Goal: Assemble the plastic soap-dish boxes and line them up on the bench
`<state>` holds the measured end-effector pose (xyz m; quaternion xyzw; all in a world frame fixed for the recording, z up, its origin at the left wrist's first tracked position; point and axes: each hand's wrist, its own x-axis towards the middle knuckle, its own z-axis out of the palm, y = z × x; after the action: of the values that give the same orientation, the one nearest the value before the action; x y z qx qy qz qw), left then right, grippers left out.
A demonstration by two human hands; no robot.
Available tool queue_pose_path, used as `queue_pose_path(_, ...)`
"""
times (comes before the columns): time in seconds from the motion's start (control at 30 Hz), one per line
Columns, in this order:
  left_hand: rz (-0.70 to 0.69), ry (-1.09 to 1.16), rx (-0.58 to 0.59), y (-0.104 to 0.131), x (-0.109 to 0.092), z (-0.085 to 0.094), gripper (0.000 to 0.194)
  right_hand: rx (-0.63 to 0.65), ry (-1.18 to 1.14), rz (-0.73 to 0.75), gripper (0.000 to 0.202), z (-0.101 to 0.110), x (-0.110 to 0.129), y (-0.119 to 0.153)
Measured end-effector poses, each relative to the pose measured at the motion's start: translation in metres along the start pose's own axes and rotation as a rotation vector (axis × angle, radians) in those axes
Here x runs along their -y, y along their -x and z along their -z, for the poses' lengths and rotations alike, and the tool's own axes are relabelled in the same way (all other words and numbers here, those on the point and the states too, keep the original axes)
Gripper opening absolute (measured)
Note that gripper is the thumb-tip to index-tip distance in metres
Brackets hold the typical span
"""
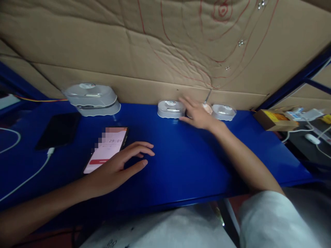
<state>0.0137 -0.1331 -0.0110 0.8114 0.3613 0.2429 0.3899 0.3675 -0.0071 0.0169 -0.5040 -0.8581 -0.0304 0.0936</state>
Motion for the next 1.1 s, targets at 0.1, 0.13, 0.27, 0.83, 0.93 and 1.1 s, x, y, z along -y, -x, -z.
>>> queue_pose_path(0.1,-0.032,-0.034,-0.095,0.000,0.004,-0.001,0.030,0.025,-0.022,0.103,0.081,-0.020,0.041,-0.018)
queue_pose_path(0.13,-0.038,-0.067,-0.133,0.000,0.006,-0.002,0.034,0.019,-0.023,0.118,0.079,-0.023,0.052,-0.016)
queue_pose_path(0.27,-0.072,-0.233,-0.227,0.002,0.011,-0.008,0.059,-0.104,-0.129,0.278,0.048,-0.014,0.089,0.025)
queue_pose_path(0.83,-0.121,-0.145,-0.123,0.004,0.013,-0.010,0.091,-0.039,-0.332,0.403,0.059,-0.006,0.114,0.075)
queue_pose_path(0.93,-0.123,-0.128,-0.095,0.007,0.012,-0.011,0.093,-0.040,-0.467,0.412,0.058,-0.003,0.111,0.076)
queue_pose_path(1.1,-0.112,-0.157,-0.078,0.010,0.011,-0.012,0.099,-0.149,-0.481,0.300,0.052,-0.002,0.098,0.071)
